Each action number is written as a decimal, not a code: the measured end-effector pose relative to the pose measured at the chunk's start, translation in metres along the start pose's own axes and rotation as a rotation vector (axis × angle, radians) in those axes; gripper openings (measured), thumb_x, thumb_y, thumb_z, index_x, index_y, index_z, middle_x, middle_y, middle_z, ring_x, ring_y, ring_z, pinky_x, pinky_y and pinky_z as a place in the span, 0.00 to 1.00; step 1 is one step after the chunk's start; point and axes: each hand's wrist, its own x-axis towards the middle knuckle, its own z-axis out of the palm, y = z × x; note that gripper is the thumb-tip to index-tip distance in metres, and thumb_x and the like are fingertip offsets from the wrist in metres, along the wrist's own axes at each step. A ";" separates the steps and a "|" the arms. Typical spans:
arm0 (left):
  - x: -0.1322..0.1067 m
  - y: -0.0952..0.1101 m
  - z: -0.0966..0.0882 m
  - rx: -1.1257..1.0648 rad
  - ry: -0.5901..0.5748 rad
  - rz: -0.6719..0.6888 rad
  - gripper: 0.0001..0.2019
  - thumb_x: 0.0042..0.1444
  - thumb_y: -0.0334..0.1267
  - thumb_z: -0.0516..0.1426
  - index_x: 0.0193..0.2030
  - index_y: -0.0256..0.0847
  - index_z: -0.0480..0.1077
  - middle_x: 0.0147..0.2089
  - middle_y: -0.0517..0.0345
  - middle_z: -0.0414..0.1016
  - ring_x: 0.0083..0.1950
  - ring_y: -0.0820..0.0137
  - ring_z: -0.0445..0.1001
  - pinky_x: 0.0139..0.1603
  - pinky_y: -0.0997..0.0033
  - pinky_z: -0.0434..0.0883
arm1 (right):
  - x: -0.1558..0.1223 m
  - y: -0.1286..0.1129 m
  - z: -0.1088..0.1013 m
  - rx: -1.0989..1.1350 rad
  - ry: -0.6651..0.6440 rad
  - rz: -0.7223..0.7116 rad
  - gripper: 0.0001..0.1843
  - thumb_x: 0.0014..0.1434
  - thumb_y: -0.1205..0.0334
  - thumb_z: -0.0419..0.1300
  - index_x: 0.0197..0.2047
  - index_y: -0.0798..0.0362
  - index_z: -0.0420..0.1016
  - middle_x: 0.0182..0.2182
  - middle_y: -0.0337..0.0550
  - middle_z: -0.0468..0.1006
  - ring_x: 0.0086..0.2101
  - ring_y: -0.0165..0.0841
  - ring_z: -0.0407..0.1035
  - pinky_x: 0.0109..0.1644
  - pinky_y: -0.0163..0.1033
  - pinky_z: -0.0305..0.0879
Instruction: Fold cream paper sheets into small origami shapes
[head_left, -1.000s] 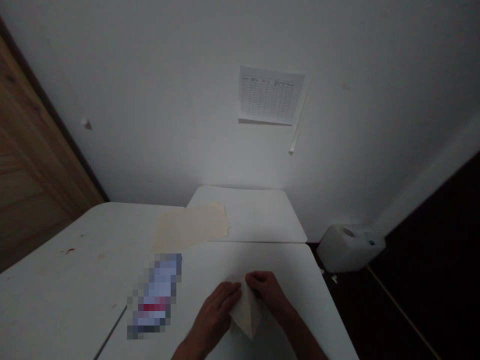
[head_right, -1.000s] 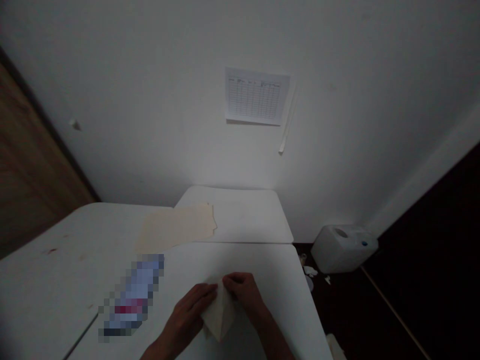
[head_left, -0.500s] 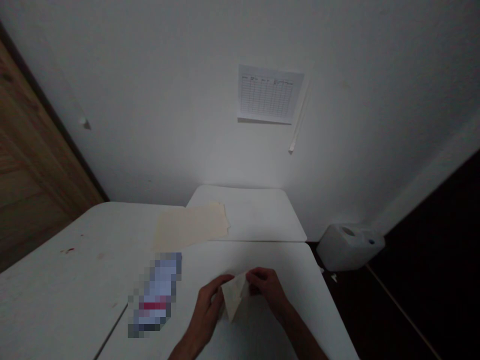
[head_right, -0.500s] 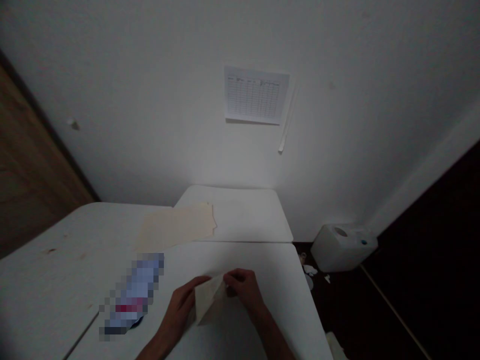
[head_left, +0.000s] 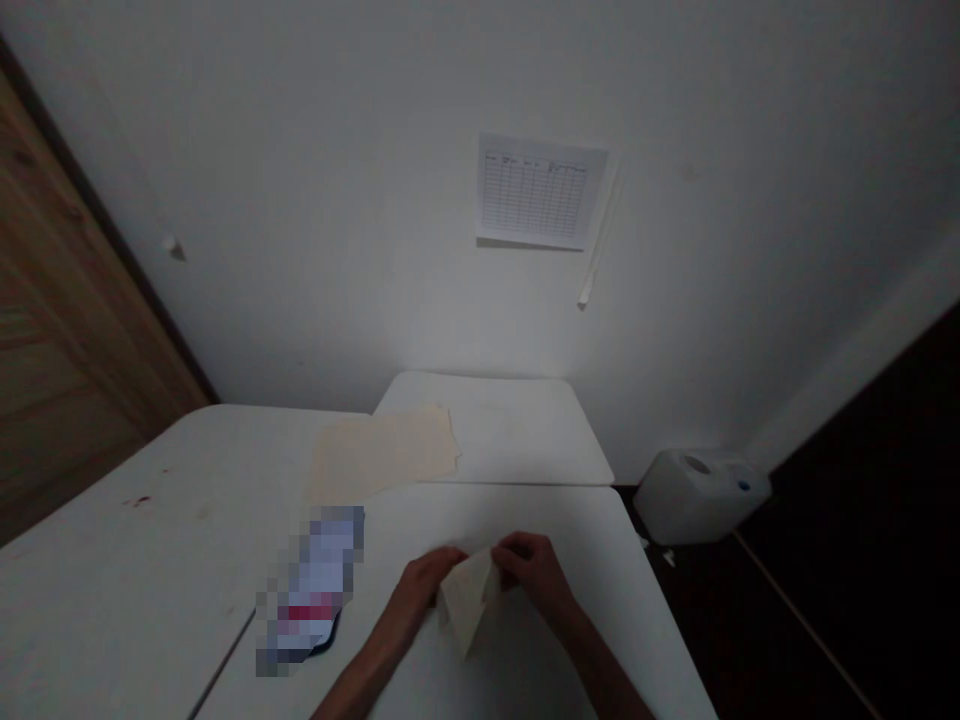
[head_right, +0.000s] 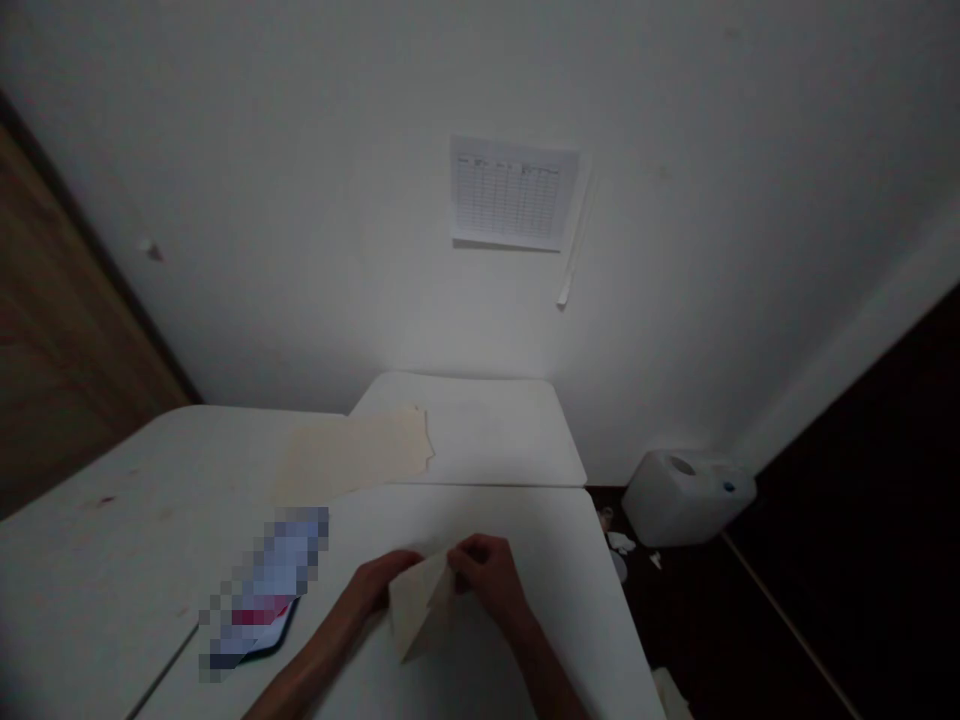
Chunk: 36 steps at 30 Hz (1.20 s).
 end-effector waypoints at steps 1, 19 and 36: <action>0.001 0.003 -0.001 0.046 -0.020 0.021 0.23 0.55 0.57 0.54 0.38 0.36 0.77 0.35 0.53 0.79 0.38 0.61 0.76 0.39 0.66 0.70 | 0.000 -0.001 0.000 -0.010 -0.005 -0.007 0.24 0.43 0.41 0.68 0.26 0.57 0.75 0.19 0.39 0.73 0.20 0.29 0.67 0.25 0.35 0.67; -0.001 0.009 0.019 0.095 -0.119 0.007 0.13 0.50 0.45 0.60 0.33 0.36 0.75 0.31 0.57 0.78 0.33 0.65 0.74 0.33 0.72 0.67 | 0.001 -0.005 0.006 -0.183 0.022 -0.092 0.14 0.49 0.54 0.63 0.26 0.57 0.79 0.22 0.40 0.77 0.25 0.32 0.68 0.31 0.35 0.62; 0.007 -0.012 0.013 0.183 0.100 -0.011 0.22 0.50 0.56 0.57 0.31 0.35 0.77 0.28 0.54 0.78 0.29 0.65 0.74 0.27 0.72 0.66 | 0.003 0.003 0.001 -0.293 -0.017 -0.098 0.17 0.54 0.52 0.60 0.32 0.58 0.81 0.29 0.46 0.82 0.31 0.37 0.74 0.35 0.36 0.67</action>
